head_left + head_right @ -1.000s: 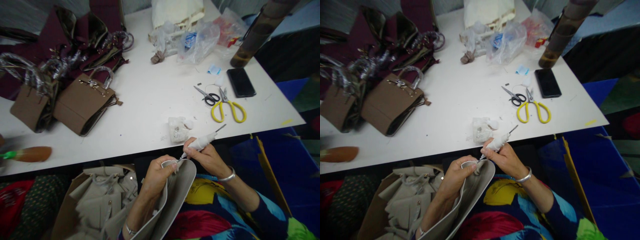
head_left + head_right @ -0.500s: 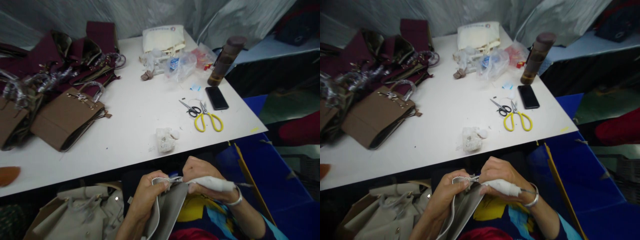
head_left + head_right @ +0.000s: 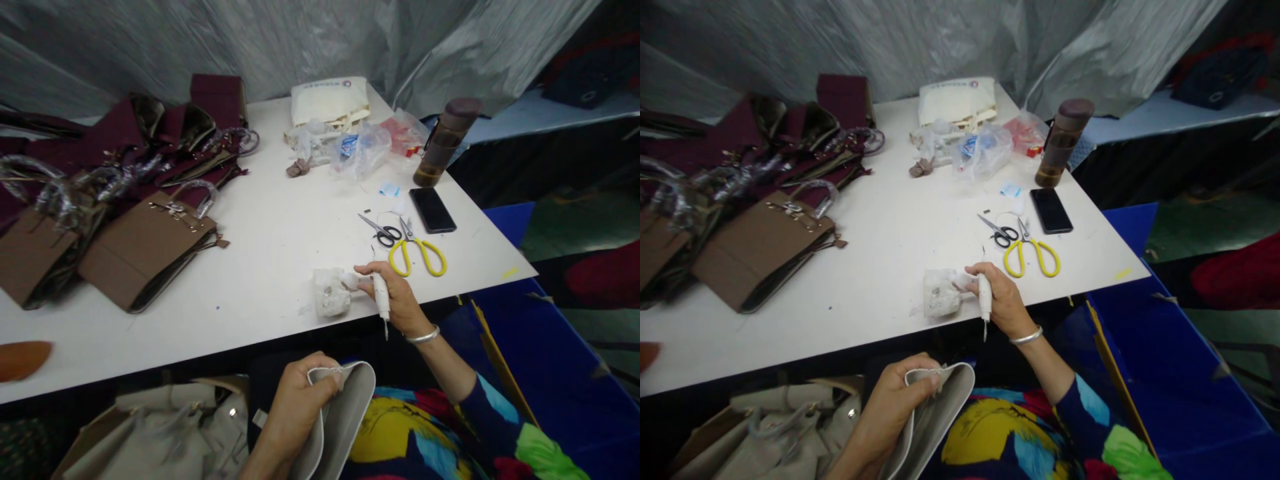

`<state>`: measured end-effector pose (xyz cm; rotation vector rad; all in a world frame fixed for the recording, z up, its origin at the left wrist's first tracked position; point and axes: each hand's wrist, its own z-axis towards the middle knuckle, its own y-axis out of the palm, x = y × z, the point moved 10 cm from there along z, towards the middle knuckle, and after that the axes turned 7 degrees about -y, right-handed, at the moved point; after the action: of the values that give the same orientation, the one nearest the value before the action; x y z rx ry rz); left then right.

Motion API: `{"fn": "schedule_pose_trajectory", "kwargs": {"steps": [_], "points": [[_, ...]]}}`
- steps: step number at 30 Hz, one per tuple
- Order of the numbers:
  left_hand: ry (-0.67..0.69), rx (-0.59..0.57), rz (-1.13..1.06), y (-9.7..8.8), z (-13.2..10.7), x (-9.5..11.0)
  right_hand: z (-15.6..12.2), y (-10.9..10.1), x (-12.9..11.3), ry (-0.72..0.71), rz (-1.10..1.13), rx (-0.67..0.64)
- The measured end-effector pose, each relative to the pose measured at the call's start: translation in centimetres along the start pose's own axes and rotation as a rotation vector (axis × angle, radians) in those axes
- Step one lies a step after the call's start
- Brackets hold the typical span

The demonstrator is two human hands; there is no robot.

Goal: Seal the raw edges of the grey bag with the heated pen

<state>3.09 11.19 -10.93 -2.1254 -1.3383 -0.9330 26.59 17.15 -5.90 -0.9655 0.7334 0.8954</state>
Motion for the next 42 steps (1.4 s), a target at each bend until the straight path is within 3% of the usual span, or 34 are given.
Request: {"fn": "schedule_pose_trajectory", "kwargs": {"steps": [7, 18, 23, 25, 32, 38, 42], "points": [[-0.03, 0.024, -0.042, -0.6, 0.5, -0.4, 1.9, 3.2, 1.4, -0.067, -0.052, -0.21], [-0.059, 0.011, -0.058, -0.7, 1.1, -0.5, 1.9, 2.6, 1.9, -0.032, -0.05, -0.183], [-0.056, 0.006, -0.043, -0.8, 1.1, -0.7, 0.6, 0.3, -0.4, -0.032, -0.009, -0.067], [-0.061, 0.006, -0.033, -0.9, 1.1, -0.7, -0.7, 0.1, -1.9, -0.037, -0.018, -0.088], [-0.05, -0.014, -0.039, -0.8, 1.3, -0.2, -4.0, 0.8, -6.4, -0.143, -0.206, -0.123], [-0.045, -0.01, -0.054, -1.2, 1.0, 0.0, -3.6, 2.1, -7.5, -0.177, -0.399, -0.222], [-0.051, -0.023, -0.072, -1.2, 1.1, -0.4, -3.3, 2.3, -7.6, -0.173, -0.407, -0.259]]}}
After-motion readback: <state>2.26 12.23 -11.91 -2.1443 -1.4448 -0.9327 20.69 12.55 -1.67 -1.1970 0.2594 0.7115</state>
